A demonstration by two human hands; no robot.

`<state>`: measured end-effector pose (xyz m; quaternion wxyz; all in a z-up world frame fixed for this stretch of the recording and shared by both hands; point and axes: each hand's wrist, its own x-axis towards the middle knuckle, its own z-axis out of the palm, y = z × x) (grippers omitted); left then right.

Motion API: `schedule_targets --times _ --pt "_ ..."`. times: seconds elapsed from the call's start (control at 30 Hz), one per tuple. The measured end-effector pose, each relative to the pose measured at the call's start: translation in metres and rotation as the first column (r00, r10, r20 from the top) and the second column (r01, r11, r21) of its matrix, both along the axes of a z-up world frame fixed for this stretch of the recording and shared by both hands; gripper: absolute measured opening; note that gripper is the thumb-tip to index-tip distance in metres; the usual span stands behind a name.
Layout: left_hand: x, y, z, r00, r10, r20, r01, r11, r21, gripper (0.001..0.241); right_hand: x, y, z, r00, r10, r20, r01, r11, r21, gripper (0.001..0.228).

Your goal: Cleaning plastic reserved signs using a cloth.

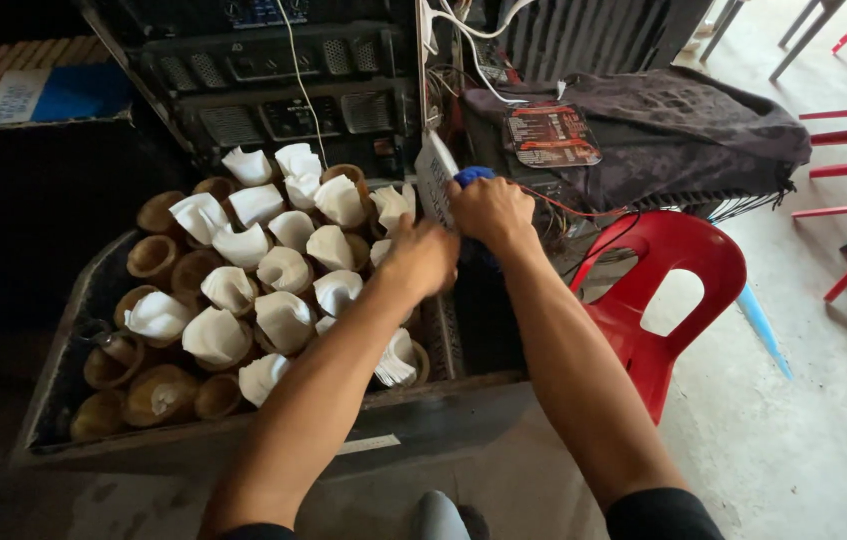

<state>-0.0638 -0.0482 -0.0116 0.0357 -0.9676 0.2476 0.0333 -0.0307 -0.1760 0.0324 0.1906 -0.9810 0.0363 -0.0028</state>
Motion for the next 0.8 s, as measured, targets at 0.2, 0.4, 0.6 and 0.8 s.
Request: schedule_targets --times 0.2,0.4,0.6,0.8 --pt "-0.004 -0.014 -0.013 0.981 0.046 -0.188 -0.011 0.983 0.183 0.042 -0.006 0.0 0.007 1.0 0.006 0.005 -0.005 0.999 -0.051 0.065" --pt "-0.023 -0.016 0.014 0.932 0.096 -0.35 0.032 0.938 0.344 0.03 -0.022 0.005 0.038 0.975 -0.062 0.213 0.054 0.998 0.045 0.059" --pt "0.01 -0.007 -0.01 0.933 0.105 -0.344 -0.022 0.971 0.237 0.034 -0.013 0.008 0.03 0.9 -0.061 0.431 -0.029 0.98 0.198 0.055" --pt "-0.001 0.007 0.032 0.985 -0.103 -0.136 0.037 0.906 -0.422 0.055 -0.006 0.006 0.023 0.797 -0.023 0.604 -0.116 0.975 0.19 0.049"
